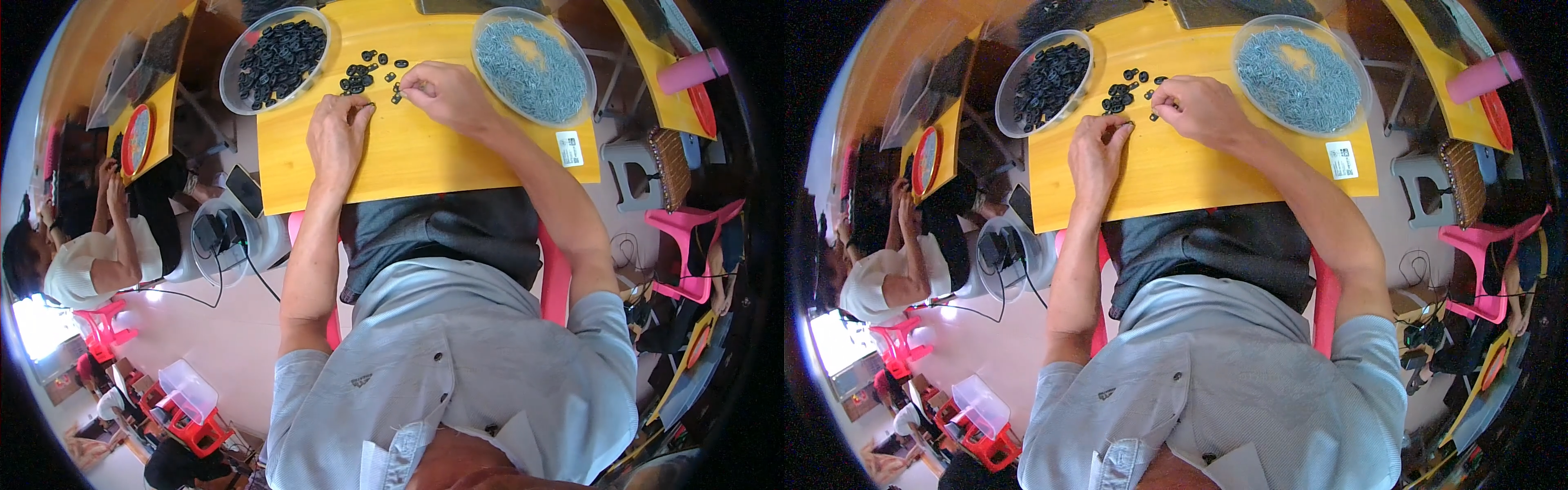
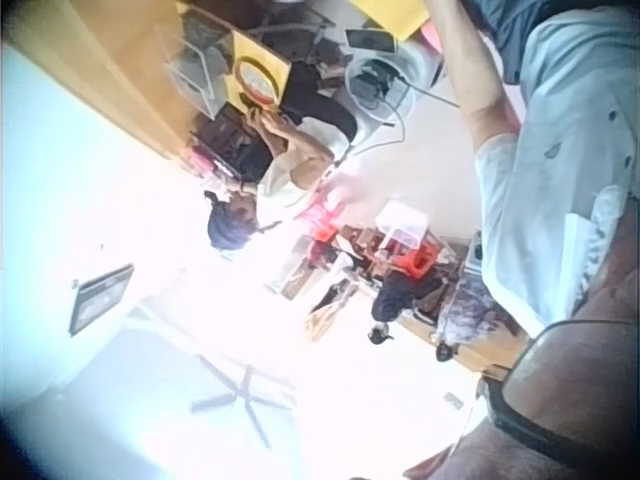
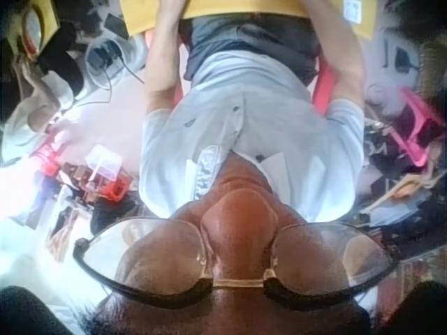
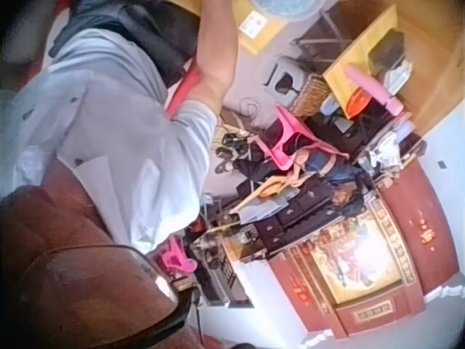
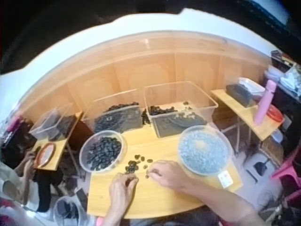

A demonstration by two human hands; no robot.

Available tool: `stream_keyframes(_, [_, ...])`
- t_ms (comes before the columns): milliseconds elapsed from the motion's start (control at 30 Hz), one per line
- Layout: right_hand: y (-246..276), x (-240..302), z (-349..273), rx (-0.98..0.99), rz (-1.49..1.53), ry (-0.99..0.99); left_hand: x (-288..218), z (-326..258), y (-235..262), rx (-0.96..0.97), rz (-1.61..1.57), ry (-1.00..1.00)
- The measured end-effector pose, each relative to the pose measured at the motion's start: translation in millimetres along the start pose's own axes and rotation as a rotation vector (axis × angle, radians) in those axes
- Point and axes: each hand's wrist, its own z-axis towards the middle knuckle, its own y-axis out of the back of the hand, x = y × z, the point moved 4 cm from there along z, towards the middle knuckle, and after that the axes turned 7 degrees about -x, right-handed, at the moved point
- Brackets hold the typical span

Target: The person repeatedly picks up small black plastic components and pins from the table and fits them together by hand.

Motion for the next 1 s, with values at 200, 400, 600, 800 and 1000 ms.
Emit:
stream_keyframes(200, [-10.9,1.1,-3.5,0.077,0.06,-0.094,-5.3,-1.0,2.3,-0.023,-0.064,-0.106])
stream_keyframes(400, [-18.9,1.4,-7.2,0.027,0.209,-0.072,8.7,-7.9,-5.0,0.04,-0.453,0.238])
stream_keyframes(600, [-24.0,-0.8,-9.3,0.057,0.254,-0.148,6.9,-9.7,-10.5,0.111,-0.717,0.31])
stream_keyframes(800, [-22.5,2.5,-9.5,0.063,0.241,-0.149,4.2,-11.7,-12.2,0.183,-0.821,0.454])
stream_keyframes(1000, [-24.4,0.6,-10.9,0.076,0.265,-0.155,3.9,-12.6,-12.9,0.178,-0.839,0.484])
